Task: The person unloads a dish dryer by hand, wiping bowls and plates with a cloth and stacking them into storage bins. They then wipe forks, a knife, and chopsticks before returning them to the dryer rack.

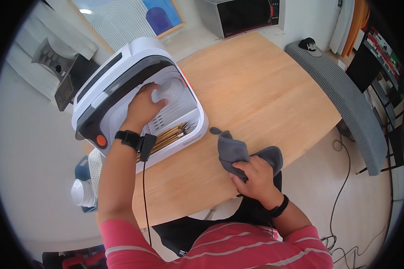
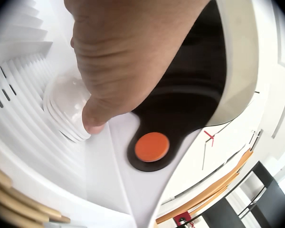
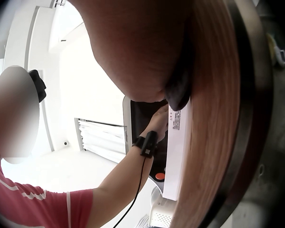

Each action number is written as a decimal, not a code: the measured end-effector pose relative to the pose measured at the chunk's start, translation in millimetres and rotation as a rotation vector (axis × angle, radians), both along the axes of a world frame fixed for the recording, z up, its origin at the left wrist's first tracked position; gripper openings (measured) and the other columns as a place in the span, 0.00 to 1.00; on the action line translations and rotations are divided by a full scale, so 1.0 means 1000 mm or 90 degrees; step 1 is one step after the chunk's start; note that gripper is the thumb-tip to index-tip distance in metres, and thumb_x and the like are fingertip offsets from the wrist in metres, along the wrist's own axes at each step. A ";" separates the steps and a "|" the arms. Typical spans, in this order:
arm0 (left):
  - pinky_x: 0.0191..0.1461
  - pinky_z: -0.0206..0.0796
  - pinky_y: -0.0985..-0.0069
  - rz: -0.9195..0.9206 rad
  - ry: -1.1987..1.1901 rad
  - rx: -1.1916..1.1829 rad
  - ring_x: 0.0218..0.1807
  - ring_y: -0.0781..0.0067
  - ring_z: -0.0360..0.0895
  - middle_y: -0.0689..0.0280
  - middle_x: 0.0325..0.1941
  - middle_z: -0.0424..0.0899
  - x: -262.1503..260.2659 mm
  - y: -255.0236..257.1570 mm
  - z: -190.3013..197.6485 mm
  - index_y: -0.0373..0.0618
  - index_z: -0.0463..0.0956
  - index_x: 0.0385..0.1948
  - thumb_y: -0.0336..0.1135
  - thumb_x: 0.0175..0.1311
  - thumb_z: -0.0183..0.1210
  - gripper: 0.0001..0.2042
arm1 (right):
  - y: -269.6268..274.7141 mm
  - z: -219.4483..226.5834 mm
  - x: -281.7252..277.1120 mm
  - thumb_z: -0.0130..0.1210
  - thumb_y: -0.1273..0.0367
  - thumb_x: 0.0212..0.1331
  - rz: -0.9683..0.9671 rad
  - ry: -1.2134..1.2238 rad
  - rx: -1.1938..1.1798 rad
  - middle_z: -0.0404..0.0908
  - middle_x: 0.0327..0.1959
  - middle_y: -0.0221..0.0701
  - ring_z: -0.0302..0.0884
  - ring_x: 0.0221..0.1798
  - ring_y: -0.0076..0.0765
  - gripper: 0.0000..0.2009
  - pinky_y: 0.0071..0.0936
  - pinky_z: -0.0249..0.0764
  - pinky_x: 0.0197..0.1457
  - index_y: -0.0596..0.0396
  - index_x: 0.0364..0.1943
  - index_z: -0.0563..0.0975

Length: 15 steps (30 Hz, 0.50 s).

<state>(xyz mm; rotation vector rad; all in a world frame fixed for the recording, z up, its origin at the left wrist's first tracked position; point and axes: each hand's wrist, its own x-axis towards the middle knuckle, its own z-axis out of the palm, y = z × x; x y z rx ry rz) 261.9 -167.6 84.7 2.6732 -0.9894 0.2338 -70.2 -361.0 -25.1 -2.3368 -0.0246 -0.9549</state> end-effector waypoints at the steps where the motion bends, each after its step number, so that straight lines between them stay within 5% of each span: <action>1: 0.65 0.72 0.62 0.006 -0.003 0.002 0.62 0.54 0.81 0.54 0.66 0.80 -0.008 0.009 0.007 0.46 0.77 0.62 0.45 0.57 0.71 0.30 | 0.001 0.001 0.000 0.73 0.67 0.42 -0.008 -0.001 0.000 0.77 0.30 0.32 0.79 0.32 0.43 0.17 0.37 0.74 0.35 0.47 0.40 0.83; 5: 0.57 0.75 0.63 0.082 0.068 -0.003 0.53 0.55 0.85 0.56 0.51 0.88 -0.038 0.055 0.024 0.43 0.82 0.53 0.44 0.61 0.68 0.21 | 0.002 0.004 -0.001 0.73 0.67 0.43 -0.020 0.005 -0.002 0.76 0.29 0.33 0.78 0.31 0.45 0.16 0.38 0.74 0.33 0.48 0.39 0.82; 8: 0.48 0.74 0.78 0.103 0.161 -0.152 0.41 0.79 0.82 0.62 0.45 0.88 -0.072 0.091 0.045 0.37 0.81 0.51 0.33 0.66 0.66 0.15 | 0.004 0.002 -0.002 0.73 0.67 0.44 -0.021 -0.006 -0.002 0.77 0.29 0.35 0.78 0.31 0.47 0.17 0.39 0.74 0.35 0.48 0.40 0.82; 13: 0.43 0.72 0.81 0.214 0.136 -0.242 0.37 0.84 0.79 0.68 0.36 0.85 -0.115 0.197 0.070 0.37 0.82 0.44 0.30 0.68 0.64 0.09 | 0.006 0.001 -0.001 0.72 0.70 0.45 -0.018 -0.006 -0.013 0.79 0.32 0.39 0.78 0.33 0.52 0.17 0.43 0.74 0.36 0.51 0.41 0.81; 15: 0.41 0.74 0.73 0.335 0.037 -0.159 0.35 0.71 0.84 0.60 0.34 0.89 -0.123 0.248 0.091 0.40 0.84 0.41 0.35 0.65 0.65 0.10 | 0.007 -0.001 0.000 0.72 0.71 0.47 -0.014 -0.006 -0.015 0.79 0.33 0.41 0.79 0.35 0.53 0.16 0.43 0.74 0.37 0.52 0.41 0.81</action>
